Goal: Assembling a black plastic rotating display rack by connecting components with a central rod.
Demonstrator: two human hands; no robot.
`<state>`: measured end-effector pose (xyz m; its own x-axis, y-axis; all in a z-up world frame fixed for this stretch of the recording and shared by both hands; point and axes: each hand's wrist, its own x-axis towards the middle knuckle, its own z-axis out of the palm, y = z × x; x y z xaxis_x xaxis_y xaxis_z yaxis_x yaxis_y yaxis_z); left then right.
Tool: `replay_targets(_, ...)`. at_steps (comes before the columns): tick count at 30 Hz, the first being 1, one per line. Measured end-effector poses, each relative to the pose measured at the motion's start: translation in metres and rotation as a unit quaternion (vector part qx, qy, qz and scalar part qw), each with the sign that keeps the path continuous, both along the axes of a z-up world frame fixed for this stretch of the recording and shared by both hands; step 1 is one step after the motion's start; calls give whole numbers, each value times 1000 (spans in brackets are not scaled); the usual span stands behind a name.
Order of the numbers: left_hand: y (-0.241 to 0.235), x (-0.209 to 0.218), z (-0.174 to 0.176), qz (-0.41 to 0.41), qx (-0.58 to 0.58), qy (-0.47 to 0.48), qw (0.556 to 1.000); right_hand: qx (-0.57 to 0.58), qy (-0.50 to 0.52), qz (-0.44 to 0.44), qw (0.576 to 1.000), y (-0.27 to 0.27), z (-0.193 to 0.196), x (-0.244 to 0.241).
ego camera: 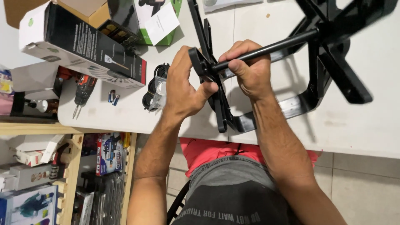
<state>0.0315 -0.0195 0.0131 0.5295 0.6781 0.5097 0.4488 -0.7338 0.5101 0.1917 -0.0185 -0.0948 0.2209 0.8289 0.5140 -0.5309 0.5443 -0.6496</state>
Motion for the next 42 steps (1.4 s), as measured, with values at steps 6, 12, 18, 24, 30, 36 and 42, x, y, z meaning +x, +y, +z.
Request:
replay_targets(6,-3,5,-15,34,12,-55,998,9,2,-41,999,0,3,-11)
replay_targets(12,3,-10,-60,-42,-91,-142,985,36,6,-70,997,6,-2,-12)
replay_targets(18,-9,-19,-104,-36,-99,-197,975,-1,101,-74,992,10,-18,-24)
replay_targets(24,-3,-16,-126,-31,-73,-307,948,3,-71,-95,993,33,-96,6)
replay_targets(30,39,-23,-119,-149,-75,-265,950,-28,-226,-102,968,-3,-78,24)
replay_targets(36,77,-33,-107,-198,-160,-148,956,-67,-350,-119,927,-55,-75,30)
replay_targets(42,75,-22,-138,-199,-126,-227,945,-46,-385,-176,905,-78,-31,-12)
